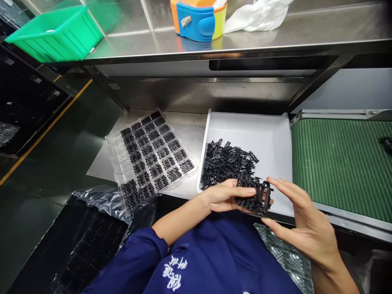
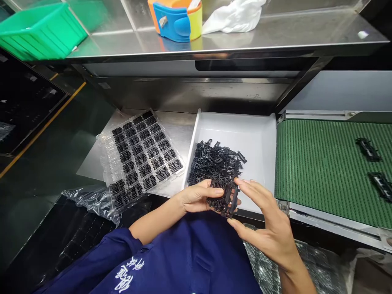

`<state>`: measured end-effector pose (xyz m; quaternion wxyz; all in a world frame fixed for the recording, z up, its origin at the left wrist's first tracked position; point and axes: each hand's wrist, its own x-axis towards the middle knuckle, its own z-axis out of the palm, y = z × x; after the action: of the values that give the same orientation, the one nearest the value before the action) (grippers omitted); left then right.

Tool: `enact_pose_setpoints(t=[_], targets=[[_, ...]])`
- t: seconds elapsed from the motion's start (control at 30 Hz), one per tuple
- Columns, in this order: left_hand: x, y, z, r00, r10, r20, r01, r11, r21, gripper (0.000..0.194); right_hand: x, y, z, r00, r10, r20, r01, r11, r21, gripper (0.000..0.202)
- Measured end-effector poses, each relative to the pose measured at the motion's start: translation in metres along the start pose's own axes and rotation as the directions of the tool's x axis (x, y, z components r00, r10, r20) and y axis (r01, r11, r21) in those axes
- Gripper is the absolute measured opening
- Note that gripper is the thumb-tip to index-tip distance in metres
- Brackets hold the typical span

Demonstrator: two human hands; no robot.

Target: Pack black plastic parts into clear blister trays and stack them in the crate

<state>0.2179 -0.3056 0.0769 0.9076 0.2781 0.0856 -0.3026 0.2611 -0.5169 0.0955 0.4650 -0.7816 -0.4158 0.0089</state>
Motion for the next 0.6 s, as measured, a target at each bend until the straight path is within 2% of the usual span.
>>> enact_pose_setpoints(t=[0.1,0.17,0.27,0.33,0.37,0.4,0.43,0.47,0.5,0.57,0.6], targets=[[0.010,-0.001,0.004,0.995,-0.042,0.091,0.043,0.999,-0.007,0.062,-0.003,0.002,-0.006,1.000,0.014,0.023,-0.013,0.999,-0.042,0.077],[0.017,-0.001,0.006,0.993,-0.054,0.109,0.055,0.998,-0.007,0.062,-0.003,0.001,-0.010,0.999,0.032,0.032,-0.030,0.997,-0.068,0.075],[0.029,-0.004,0.009,0.994,-0.055,0.091,0.053,0.998,0.024,0.065,-0.004,0.002,-0.017,0.996,0.065,0.056,-0.058,0.990,-0.128,0.071],[0.037,-0.006,0.014,0.998,-0.045,0.044,0.042,0.998,0.048,0.062,-0.004,0.012,-0.030,0.988,0.122,0.095,-0.107,0.983,-0.148,0.066],[0.040,-0.008,0.017,0.999,-0.037,0.012,0.036,0.998,0.058,0.059,-0.004,0.022,-0.041,0.980,0.184,0.070,-0.171,0.972,-0.163,0.062],[0.044,-0.009,0.021,0.999,-0.028,-0.017,0.029,0.997,0.067,0.055,-0.005,0.035,-0.055,0.964,0.266,-0.025,-0.265,0.943,-0.201,0.057],[0.048,-0.010,0.024,0.999,-0.020,-0.039,0.023,0.997,0.076,0.052,-0.006,0.050,-0.072,0.922,0.348,-0.172,-0.383,0.886,-0.261,0.054],[0.051,-0.010,0.027,0.999,-0.010,-0.052,0.015,0.997,0.082,0.049,-0.008,0.067,-0.091,0.841,0.410,-0.352,-0.519,0.795,-0.314,0.052],[0.053,-0.011,0.030,0.999,-0.004,-0.054,0.009,0.996,0.088,0.047,-0.011,0.085,-0.110,0.732,0.399,-0.553,-0.647,0.663,-0.377,0.054],[0.058,-0.010,0.033,0.999,0.006,-0.045,-0.001,0.995,0.103,0.046,-0.018,0.119,-0.148,0.656,0.450,-0.606,-0.755,0.406,-0.515,0.058],[0.060,-0.009,0.033,0.999,0.015,-0.046,-0.009,0.993,0.119,0.046,-0.022,0.134,-0.163,0.629,0.473,-0.617,-0.776,0.333,-0.535,0.057]])
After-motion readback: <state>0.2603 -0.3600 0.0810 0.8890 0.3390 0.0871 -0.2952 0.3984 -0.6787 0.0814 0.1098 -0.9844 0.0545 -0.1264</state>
